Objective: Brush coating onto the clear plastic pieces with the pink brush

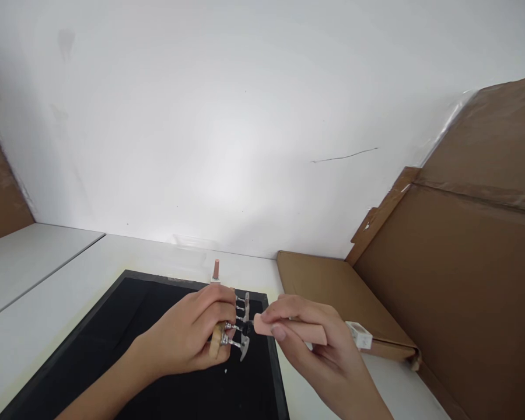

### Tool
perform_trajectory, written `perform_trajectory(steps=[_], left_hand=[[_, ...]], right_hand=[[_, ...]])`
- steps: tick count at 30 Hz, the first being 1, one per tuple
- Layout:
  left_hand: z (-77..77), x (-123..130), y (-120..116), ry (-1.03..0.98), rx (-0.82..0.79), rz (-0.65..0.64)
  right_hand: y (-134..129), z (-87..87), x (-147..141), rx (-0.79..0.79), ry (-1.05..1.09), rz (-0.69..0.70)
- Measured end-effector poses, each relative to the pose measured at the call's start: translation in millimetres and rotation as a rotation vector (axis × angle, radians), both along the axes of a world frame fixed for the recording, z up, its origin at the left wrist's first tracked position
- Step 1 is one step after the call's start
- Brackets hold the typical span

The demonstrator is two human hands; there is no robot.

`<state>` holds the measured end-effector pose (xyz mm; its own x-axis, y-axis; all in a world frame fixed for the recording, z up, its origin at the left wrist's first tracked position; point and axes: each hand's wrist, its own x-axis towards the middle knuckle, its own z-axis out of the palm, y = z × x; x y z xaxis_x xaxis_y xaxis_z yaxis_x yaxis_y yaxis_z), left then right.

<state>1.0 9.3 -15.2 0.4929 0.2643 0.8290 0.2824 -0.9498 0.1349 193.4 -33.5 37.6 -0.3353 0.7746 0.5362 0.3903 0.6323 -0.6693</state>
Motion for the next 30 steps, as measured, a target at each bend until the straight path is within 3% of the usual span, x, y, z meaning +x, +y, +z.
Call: perform_trajectory(steps=[12, 17, 20, 25, 27, 30], left_hand=[[0.4, -1.9, -2.3, -0.019, -0.084, -0.050], [-3.3, -3.5, -1.9, -0.119, -0.249, -0.191], [-6.4, -3.8, -4.7, -0.277, -0.502, -0.333], [-6.4, 1.0, -10.7, -0.560, -1.166, -0.721], [-3.4, 4.7, -12.1, -0.626, -1.370, -0.791], [1.0, 9.8, -13.3, -0.684, -1.517, -0.830]], right_hand=[[1.3, -1.3, 2.7, 0.008, 0.017, -0.040], [3.1, 1.7, 0.7, 0.093, 0.017, -0.074], [2.4, 2.9, 1.7, 0.169, 0.029, -0.127], [-1.7, 0.3, 6.3, 0.188, 0.078, -0.114], [-3.3, -0.5, 7.4, 0.176, 0.096, -0.080], [-4.4, -0.2, 6.9, 0.176, 0.102, -0.019]])
